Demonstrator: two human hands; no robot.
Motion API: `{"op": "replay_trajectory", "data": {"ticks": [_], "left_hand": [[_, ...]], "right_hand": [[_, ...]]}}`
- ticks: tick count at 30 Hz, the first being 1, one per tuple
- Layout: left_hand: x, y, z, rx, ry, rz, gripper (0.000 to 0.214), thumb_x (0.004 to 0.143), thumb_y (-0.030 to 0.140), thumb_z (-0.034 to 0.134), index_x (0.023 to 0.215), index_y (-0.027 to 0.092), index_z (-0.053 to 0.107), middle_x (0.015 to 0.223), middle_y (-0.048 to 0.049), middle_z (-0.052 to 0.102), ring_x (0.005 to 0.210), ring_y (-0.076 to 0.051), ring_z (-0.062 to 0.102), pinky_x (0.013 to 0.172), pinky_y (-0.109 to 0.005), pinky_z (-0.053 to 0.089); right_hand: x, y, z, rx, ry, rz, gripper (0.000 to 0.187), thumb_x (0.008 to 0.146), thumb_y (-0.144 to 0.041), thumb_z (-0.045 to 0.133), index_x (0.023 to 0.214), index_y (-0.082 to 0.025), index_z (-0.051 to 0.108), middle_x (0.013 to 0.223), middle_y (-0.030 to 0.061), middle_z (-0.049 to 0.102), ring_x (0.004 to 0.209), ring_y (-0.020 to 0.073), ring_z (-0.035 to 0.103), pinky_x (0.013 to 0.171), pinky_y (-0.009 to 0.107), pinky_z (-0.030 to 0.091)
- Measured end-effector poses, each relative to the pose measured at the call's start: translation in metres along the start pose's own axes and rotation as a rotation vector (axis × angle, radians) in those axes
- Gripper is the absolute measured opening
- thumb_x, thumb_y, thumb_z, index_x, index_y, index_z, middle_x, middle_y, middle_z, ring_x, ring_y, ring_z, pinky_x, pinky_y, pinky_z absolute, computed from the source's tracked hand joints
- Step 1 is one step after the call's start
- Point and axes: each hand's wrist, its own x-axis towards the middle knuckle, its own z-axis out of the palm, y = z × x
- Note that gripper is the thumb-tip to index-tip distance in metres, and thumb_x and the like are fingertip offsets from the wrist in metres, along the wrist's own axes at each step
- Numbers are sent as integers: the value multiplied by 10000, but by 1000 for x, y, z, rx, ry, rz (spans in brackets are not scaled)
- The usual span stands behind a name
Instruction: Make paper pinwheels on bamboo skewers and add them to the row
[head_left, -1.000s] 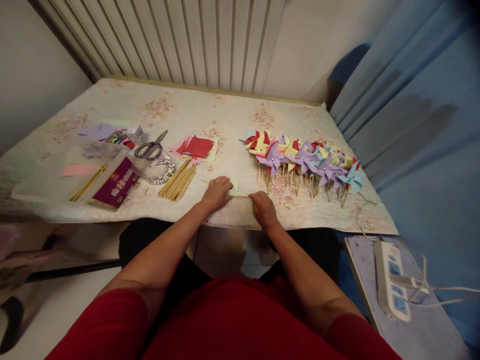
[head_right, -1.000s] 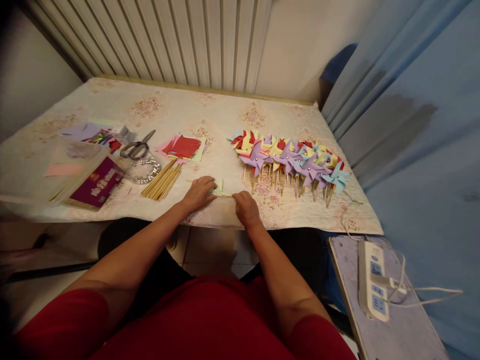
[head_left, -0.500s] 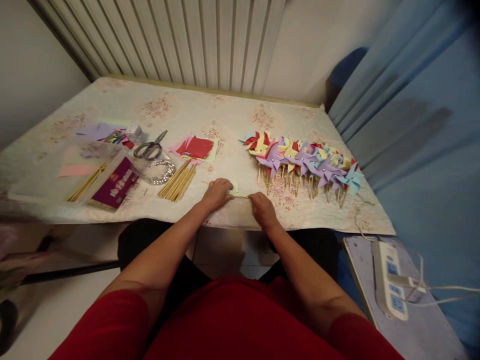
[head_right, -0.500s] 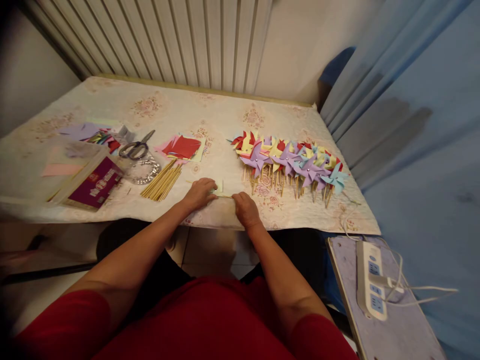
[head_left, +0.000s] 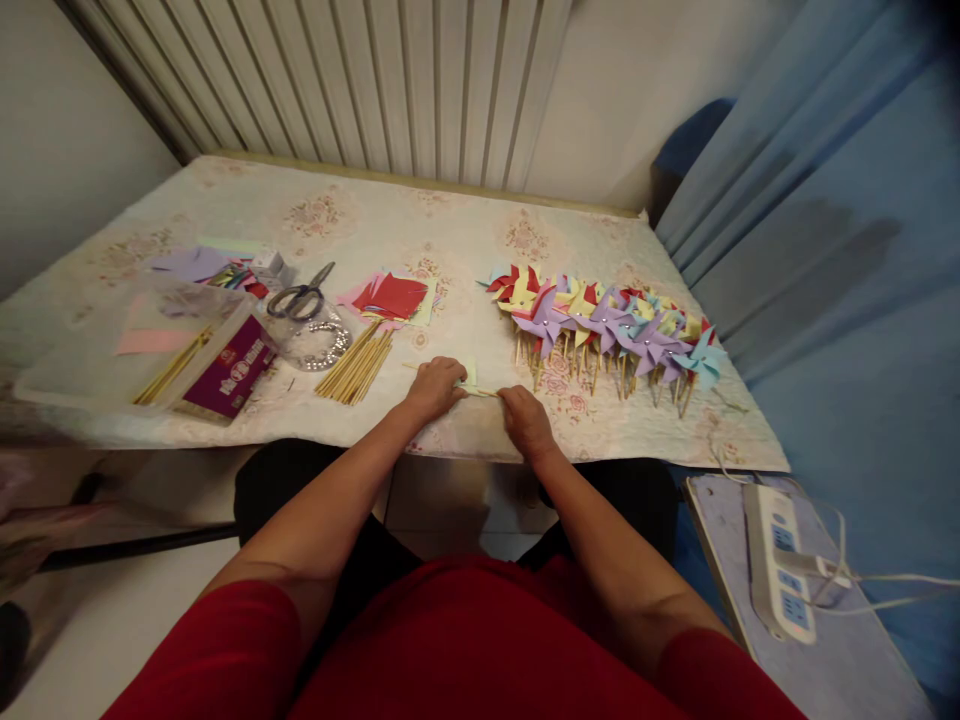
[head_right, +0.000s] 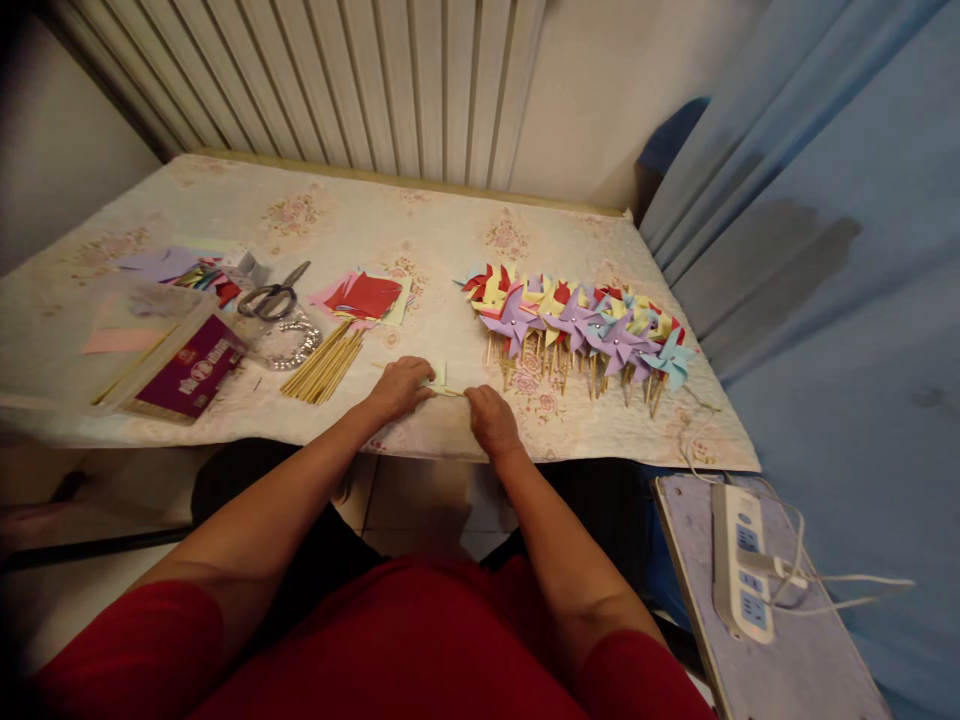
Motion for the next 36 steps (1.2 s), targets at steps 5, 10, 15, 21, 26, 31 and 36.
{"op": "replay_trajectory", "data": {"ticks": [5, 10, 15, 21, 26, 31, 36], "left_hand": [[0, -2, 1, -11, 14, 10, 215, 811, 277, 683, 1009, 209, 634, 1175, -85, 653, 1162, -280, 525, 967, -419, 391], [-2, -7, 4, -64, 12, 50, 283, 806, 287, 689, 1062, 193, 617, 1233, -104, 625, 1208, -274, 514, 1011, -429, 386], [-5, -18, -1, -109, 110, -26, 355, 894, 377, 577, 1183, 172, 580, 1263, -127, 612, 1210, -266, 516, 1021, -425, 402], [-9, -33, -17, 62, 123, -147, 257, 907, 210, 473, 1082, 152, 652, 1142, -153, 636, 1147, -280, 519, 977, -420, 424], [-11, -34, -21, 217, 24, -151, 241, 895, 166, 451, 951, 160, 686, 1005, -160, 637, 1064, -289, 534, 891, -400, 448], [-6, -34, -18, 255, -5, -187, 290, 895, 136, 405, 964, 151, 686, 1000, -173, 647, 1038, -292, 549, 812, -379, 470], [-6, -34, -23, 275, -103, -181, 314, 875, 86, 382, 969, 135, 677, 1010, -175, 664, 1017, -269, 587, 792, -341, 469]], "right_hand": [[1, -2, -2, -10, -10, 13, 295, 919, -82, 385, 1044, -186, 630, 909, 81, 611, 885, 215, 537, 805, 309, 455], [1, -2, -2, -11, 16, 34, 267, 891, -71, 398, 983, -178, 624, 890, 81, 605, 877, 213, 537, 797, 306, 451], [-1, -3, -2, -19, 95, 113, 234, 882, -98, 422, 979, -168, 623, 893, 78, 606, 855, 203, 543, 744, 290, 433], [-2, -6, -1, -46, 162, 218, 187, 855, -111, 454, 904, -175, 622, 864, 65, 601, 802, 190, 530, 673, 275, 395], [-3, -5, 2, -59, 226, 271, 174, 817, -106, 466, 870, -180, 615, 831, 57, 588, 771, 186, 519, 638, 268, 374], [-2, -4, 3, -22, 268, 348, 203, 862, -128, 436, 916, -167, 628, 841, 69, 589, 776, 192, 528, 655, 276, 386], [-2, -4, 2, -3, 308, 372, 205, 888, -149, 438, 937, -165, 636, 854, 73, 617, 763, 191, 539, 670, 280, 391]]}}
